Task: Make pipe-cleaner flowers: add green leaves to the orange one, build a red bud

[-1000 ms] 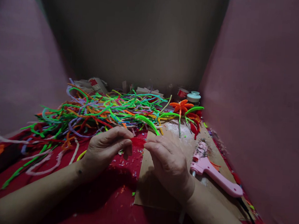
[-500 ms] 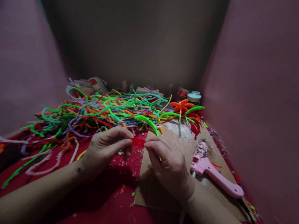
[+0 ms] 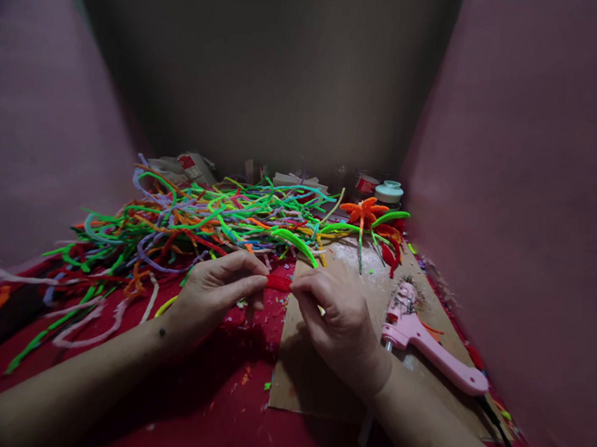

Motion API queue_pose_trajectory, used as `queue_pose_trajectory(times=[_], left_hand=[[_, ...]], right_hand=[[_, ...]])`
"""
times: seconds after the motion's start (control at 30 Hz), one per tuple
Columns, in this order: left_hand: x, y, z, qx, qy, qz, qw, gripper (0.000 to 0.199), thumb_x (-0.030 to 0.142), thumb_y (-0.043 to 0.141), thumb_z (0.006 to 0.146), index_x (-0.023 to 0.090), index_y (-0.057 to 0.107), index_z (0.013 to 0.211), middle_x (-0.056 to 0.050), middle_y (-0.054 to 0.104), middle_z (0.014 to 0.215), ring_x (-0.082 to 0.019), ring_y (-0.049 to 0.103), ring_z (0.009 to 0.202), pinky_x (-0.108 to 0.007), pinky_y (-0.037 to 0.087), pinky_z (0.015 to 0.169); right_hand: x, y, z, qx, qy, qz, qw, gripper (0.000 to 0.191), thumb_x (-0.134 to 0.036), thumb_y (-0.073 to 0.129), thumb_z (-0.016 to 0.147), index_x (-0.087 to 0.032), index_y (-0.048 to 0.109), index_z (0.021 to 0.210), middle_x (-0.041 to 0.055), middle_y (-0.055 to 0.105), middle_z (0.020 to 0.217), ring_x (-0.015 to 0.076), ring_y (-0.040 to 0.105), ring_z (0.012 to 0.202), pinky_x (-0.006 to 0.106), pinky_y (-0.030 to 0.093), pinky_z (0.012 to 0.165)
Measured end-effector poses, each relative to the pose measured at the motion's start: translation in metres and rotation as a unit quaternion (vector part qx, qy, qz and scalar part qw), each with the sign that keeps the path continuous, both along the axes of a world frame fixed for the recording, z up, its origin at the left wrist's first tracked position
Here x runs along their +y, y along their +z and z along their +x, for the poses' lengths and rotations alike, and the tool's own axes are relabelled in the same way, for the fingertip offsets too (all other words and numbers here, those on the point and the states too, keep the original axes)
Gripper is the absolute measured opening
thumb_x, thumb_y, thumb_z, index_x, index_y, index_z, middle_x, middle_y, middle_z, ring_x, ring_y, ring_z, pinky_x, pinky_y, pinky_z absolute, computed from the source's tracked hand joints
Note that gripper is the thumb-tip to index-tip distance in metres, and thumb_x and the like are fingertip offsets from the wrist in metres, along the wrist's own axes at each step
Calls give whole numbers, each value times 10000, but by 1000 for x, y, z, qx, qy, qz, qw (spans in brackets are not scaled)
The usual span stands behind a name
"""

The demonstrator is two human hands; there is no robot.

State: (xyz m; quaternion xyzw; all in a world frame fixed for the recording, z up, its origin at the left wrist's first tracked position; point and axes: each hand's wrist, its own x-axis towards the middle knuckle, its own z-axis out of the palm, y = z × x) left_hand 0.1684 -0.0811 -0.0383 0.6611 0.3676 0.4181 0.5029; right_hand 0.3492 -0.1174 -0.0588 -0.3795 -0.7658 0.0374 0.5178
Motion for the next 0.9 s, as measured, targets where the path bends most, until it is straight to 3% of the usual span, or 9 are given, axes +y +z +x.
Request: queue_pose_trajectory(times=[0.23,0.37,0.6,0.73,0.9], left_hand=[[4,-1,2,17,33,24,999,132,294,574,820,163,562,823,36,567,619,-68,530,466,-176,423,433],[3,1,2,-5,67,3,998,153,296,578,817,172,492,798,49,542,612,-64,526,456,-170,415,422],[2,-5,3,11,-25,-63,998,191,335,601,790,163,520,808,48,537,619,-58,517,442,-154,385,382],[-4,-7,8,25,-59,-108,992,213,365,588,793,159,543,825,47,534,616,-52,484,416,-156,358,362],[-8,-7,10,16,-35,-50,998,190,327,516,843,150,552,784,50,505,585,-58,484,454,-172,391,431]], right_hand=[[1,0,0,124,-55,-174,975,87,-156,576,790,-192,648,756,15,648,699,158,604,676,290,462,622],[3,4,-1,224,-28,-251,941,44,-194,616,760,-183,658,753,11,659,670,149,610,625,268,473,575],[5,4,-4,331,23,-280,901,86,-235,674,733,-174,615,751,-9,628,678,121,608,597,243,486,569],[3,4,-8,308,23,-286,907,69,-220,645,765,-173,599,743,-14,611,668,114,602,619,229,491,587],[-2,-2,-12,185,18,-215,959,66,-160,568,823,-189,619,852,3,643,783,122,612,741,240,490,687]])
